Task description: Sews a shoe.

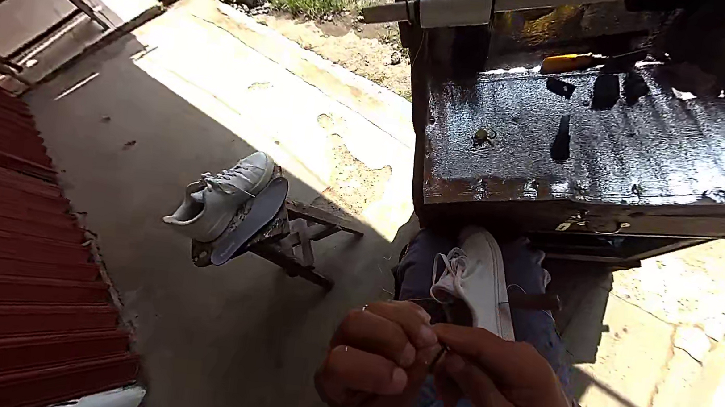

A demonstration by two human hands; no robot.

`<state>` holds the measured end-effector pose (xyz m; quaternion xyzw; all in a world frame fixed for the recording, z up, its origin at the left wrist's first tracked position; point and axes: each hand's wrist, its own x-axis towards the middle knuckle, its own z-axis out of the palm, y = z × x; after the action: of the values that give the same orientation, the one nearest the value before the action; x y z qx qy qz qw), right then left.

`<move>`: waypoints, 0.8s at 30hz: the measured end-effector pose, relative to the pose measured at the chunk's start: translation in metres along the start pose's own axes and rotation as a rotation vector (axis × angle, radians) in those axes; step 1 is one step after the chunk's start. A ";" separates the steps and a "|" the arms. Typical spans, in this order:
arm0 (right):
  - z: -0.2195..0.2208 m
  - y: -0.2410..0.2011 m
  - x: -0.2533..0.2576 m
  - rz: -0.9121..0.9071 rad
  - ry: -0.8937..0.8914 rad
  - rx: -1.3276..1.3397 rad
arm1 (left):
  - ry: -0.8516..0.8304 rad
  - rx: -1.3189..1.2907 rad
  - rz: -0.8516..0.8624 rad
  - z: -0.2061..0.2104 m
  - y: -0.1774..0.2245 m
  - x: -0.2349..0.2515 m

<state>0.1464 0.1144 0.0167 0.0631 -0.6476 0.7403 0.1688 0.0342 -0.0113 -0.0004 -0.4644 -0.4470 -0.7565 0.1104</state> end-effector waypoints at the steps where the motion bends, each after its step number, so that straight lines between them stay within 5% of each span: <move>1: 0.000 0.000 0.000 0.006 0.002 -0.002 | -0.001 0.009 0.000 0.000 -0.001 -0.001; 6: -0.006 0.000 0.001 -0.019 0.020 -0.082 | -0.085 0.066 0.056 -0.005 -0.004 -0.002; 24: -0.002 -0.016 -0.002 -0.196 0.143 -1.078 | -0.093 0.219 0.130 -0.004 -0.009 -0.010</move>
<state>0.1542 0.1179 0.0308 -0.0226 -0.9129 0.2872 0.2892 0.0323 -0.0118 -0.0139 -0.5122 -0.5004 -0.6722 0.1881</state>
